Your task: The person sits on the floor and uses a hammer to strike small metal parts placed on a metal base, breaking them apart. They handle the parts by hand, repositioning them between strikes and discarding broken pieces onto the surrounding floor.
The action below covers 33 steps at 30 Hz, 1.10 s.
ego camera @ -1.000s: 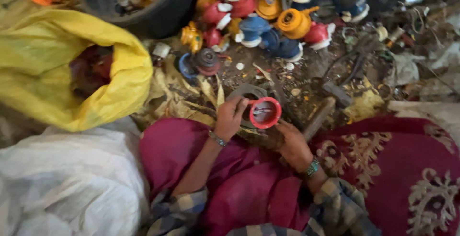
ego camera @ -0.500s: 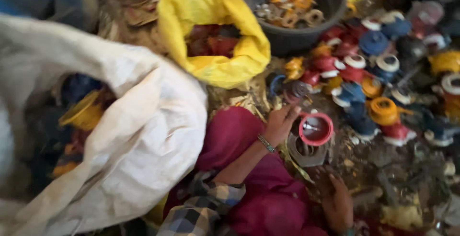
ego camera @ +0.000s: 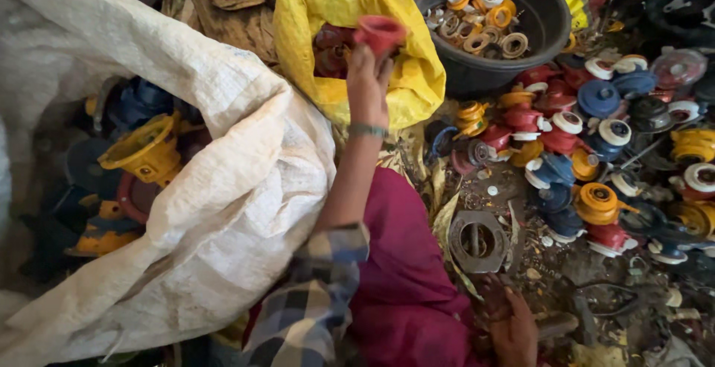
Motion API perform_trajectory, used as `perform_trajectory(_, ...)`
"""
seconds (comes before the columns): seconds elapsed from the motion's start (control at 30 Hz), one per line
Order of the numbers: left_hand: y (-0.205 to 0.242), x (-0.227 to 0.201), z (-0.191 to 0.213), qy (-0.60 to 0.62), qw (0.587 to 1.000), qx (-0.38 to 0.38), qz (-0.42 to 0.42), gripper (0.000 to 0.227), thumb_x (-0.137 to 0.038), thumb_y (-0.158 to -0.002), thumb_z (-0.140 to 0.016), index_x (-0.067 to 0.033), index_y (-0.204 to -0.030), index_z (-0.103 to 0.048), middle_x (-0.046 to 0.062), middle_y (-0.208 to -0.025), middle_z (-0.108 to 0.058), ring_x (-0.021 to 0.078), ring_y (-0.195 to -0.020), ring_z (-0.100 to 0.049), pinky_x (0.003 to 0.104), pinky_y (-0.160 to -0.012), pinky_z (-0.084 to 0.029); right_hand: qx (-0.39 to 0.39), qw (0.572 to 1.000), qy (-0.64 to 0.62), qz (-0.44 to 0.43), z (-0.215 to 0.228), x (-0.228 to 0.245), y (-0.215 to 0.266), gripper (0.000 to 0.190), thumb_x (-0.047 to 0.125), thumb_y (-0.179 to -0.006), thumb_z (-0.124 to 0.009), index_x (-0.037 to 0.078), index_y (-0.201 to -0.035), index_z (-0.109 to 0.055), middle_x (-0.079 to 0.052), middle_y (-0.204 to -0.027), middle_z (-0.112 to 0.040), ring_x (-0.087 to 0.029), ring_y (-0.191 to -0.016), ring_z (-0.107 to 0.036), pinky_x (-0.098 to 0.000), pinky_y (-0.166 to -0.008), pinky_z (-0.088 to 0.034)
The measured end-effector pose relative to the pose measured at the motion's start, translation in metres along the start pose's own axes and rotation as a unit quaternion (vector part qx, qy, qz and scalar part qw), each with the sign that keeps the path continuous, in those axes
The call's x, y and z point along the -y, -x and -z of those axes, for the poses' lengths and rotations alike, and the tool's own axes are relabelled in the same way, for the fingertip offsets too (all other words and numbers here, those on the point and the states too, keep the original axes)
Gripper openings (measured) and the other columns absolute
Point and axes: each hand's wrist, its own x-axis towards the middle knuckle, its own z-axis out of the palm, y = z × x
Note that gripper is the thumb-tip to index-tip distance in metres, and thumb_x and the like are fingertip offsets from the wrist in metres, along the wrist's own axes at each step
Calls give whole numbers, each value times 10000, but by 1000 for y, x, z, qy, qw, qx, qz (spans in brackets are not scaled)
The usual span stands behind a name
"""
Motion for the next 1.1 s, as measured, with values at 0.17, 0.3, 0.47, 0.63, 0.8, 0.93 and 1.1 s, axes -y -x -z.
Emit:
perform_trajectory(0.17,24,57,-29,-130,974,132,-130,446,-214,-1075,-692,13,-1447,-598,156,-1378,-623,194,-1206,-613,343,-1024,-525,-26,999,27,-2,-6,6,-2,405,138,-1027,-448,-86,-1350,-545,-251,-1356,-620,-387,-1259,-590,-500,-1127,-419)
perform_trajectory(0.3,98,123,-37,-260,945,175,-92,324,-254,-1021,-710,-33,-1257,-724,130,-1174,-747,234,-1111,-707,356,-997,-557,-11,1000,19,-1,-15,7,14,387,152,-1042,-448,-87,-1326,-557,-247,-1347,-626,-372,-1255,-605,-501,-1124,-429)
perform_trajectory(0.47,164,172,-11,-387,896,185,-114,202,-97,-928,-673,-19,-1104,-733,123,-1068,-742,249,-997,-723,353,-918,-564,0,817,542,196,-46,18,36,388,112,-959,-513,-7,-1319,-596,-181,-1271,-699,-351,-1170,-678,-456,-1012,-534)
perform_trajectory(0.63,176,201,22,-417,886,199,50,196,-107,-917,-713,-56,-1105,-740,93,-1012,-752,213,-928,-715,339,-889,-549,1,899,369,238,-69,26,62,386,54,-983,-496,24,-1365,-544,-161,-1315,-637,-321,-1207,-629,-469,-976,-520)
perform_trajectory(0.8,170,184,12,-388,893,219,-56,183,-67,-946,-742,-61,-1128,-720,65,-1134,-720,190,-1032,-677,332,-918,-528,-107,994,-14,-34,-69,20,50,249,162,-978,-576,0,-1158,-634,-161,-1130,-735,-302,-1016,-718,-459,-838,-579)
perform_trajectory(0.93,172,160,-4,-351,917,182,58,199,-52,-930,-721,-81,-1127,-718,18,-1144,-686,112,-926,-661,280,-788,-548,-52,997,10,50,-60,6,45,79,57,-1030,-602,-20,-1032,-618,-154,-1160,-721,-272,-1027,-693,-428,-911,-583)
perform_trajectory(1.1,170,149,-13,-337,921,181,67,205,-38,-948,-713,-70,-1150,-704,29,-1125,-699,85,-909,-670,246,-805,-546,-34,985,94,137,-81,22,52,140,-38,-947,-587,37,-1061,-560,-146,-1321,-671,-253,-1140,-642,-403,-921,-556)
